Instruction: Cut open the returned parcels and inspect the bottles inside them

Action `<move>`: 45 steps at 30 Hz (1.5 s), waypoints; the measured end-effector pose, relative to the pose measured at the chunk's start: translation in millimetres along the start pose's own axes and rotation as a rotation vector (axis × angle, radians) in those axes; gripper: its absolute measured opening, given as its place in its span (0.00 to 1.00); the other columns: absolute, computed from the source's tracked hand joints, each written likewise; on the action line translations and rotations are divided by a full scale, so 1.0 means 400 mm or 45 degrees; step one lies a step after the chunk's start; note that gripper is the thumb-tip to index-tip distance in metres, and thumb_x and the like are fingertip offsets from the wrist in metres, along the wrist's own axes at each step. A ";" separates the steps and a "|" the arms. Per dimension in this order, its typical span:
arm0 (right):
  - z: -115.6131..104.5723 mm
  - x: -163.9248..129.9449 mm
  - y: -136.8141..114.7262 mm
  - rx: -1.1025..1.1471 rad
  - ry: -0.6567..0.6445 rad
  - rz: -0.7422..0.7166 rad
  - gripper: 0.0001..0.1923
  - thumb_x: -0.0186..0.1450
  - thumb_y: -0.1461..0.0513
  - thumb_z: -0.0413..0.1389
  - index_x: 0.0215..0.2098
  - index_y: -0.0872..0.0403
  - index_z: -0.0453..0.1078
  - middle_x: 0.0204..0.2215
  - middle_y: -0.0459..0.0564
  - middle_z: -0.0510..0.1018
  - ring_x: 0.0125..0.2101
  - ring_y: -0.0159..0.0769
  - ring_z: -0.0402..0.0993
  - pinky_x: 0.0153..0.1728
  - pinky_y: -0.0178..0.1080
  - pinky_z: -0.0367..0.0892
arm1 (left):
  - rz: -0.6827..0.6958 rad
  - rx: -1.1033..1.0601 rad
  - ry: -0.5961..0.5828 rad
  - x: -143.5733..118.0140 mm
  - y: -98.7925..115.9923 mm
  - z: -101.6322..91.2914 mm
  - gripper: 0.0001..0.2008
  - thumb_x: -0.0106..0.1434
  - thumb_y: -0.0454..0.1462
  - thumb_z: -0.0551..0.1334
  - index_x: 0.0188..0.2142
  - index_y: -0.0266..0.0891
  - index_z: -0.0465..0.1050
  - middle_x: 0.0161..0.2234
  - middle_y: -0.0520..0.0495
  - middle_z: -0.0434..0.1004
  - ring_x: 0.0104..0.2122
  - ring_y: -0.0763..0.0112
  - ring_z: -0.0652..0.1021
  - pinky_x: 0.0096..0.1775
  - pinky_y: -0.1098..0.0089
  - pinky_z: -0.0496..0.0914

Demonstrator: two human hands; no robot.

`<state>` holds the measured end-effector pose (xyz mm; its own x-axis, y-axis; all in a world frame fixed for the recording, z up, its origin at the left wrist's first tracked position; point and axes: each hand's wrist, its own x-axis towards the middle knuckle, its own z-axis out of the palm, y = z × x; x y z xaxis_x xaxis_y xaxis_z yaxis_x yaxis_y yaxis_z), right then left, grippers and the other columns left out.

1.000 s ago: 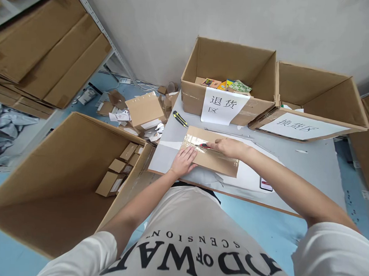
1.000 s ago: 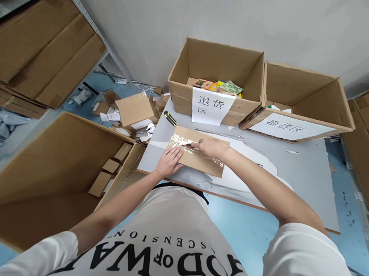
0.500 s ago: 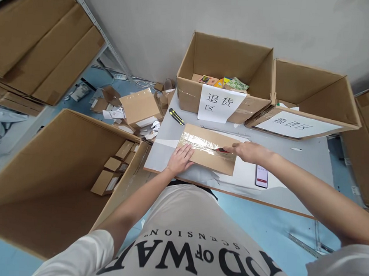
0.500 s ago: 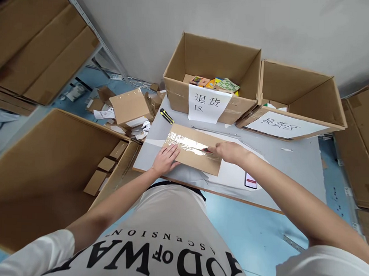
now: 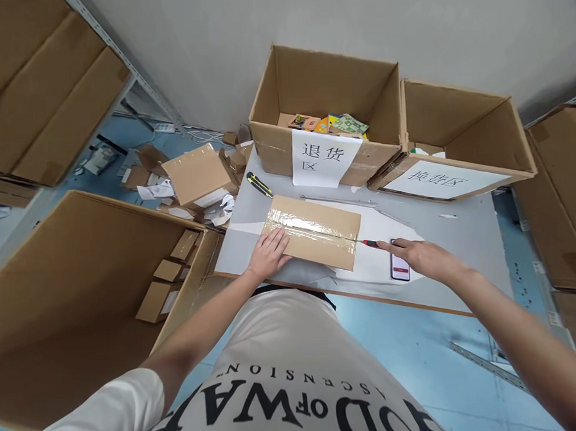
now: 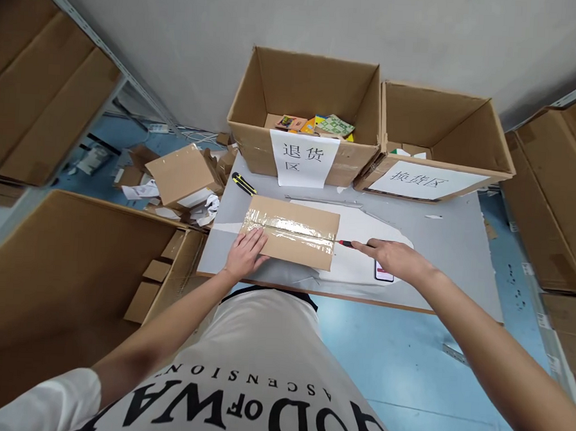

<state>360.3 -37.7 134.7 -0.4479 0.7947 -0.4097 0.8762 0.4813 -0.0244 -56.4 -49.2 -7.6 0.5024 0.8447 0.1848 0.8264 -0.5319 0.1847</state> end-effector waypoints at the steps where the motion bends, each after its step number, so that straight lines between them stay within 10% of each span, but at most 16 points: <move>1: 0.006 -0.009 -0.002 -0.002 -0.044 -0.036 0.42 0.53 0.74 0.46 0.63 0.38 0.53 0.40 0.49 0.75 0.27 0.34 0.72 0.25 0.34 0.58 | -0.001 -0.001 -0.001 0.000 -0.001 0.000 0.28 0.65 0.48 0.53 0.61 0.38 0.59 0.61 0.38 0.60 0.61 0.55 0.61 0.58 0.54 0.54; 8: 0.066 -0.099 0.002 0.181 0.063 0.140 0.35 0.61 0.69 0.44 0.64 0.41 0.51 0.42 0.53 0.74 0.33 0.38 0.73 0.27 0.36 0.64 | -0.005 -0.005 -0.012 0.006 0.000 -0.005 0.29 0.64 0.46 0.54 0.62 0.38 0.57 0.61 0.37 0.59 0.62 0.54 0.60 0.58 0.54 0.54; 15: 0.249 -0.049 -0.112 1.485 0.544 0.668 0.33 0.65 0.48 0.45 0.63 0.55 0.53 0.25 0.47 0.73 0.18 0.32 0.65 0.18 0.36 0.64 | -0.009 -0.010 0.002 0.003 0.014 -0.025 0.29 0.63 0.48 0.53 0.61 0.37 0.58 0.62 0.36 0.58 0.62 0.54 0.58 0.59 0.54 0.53; 20: 0.308 0.038 -0.231 2.069 0.772 0.774 0.39 0.60 0.45 0.51 0.64 0.49 0.50 0.41 0.54 0.75 0.16 0.26 0.62 0.13 0.32 0.57 | -0.051 -0.001 -0.018 0.027 0.036 -0.050 0.37 0.57 0.56 0.57 0.59 0.35 0.61 0.63 0.32 0.54 0.63 0.48 0.56 0.60 0.50 0.50; 45: 0.324 -0.061 -0.188 2.144 0.443 0.678 0.37 0.58 0.48 0.59 0.62 0.49 0.58 0.30 0.48 0.75 0.12 0.22 0.57 0.09 0.30 0.52 | -0.120 -0.033 -0.292 0.118 0.092 -0.048 0.51 0.50 0.64 0.57 0.64 0.35 0.49 0.66 0.33 0.42 0.65 0.42 0.43 0.59 0.40 0.31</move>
<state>328.4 -141.2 28.4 0.0946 0.8624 -0.4973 0.0450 -0.5027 -0.8633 -7.1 -29.8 26.3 0.4703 0.8806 -0.0575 0.8670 -0.4490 0.2162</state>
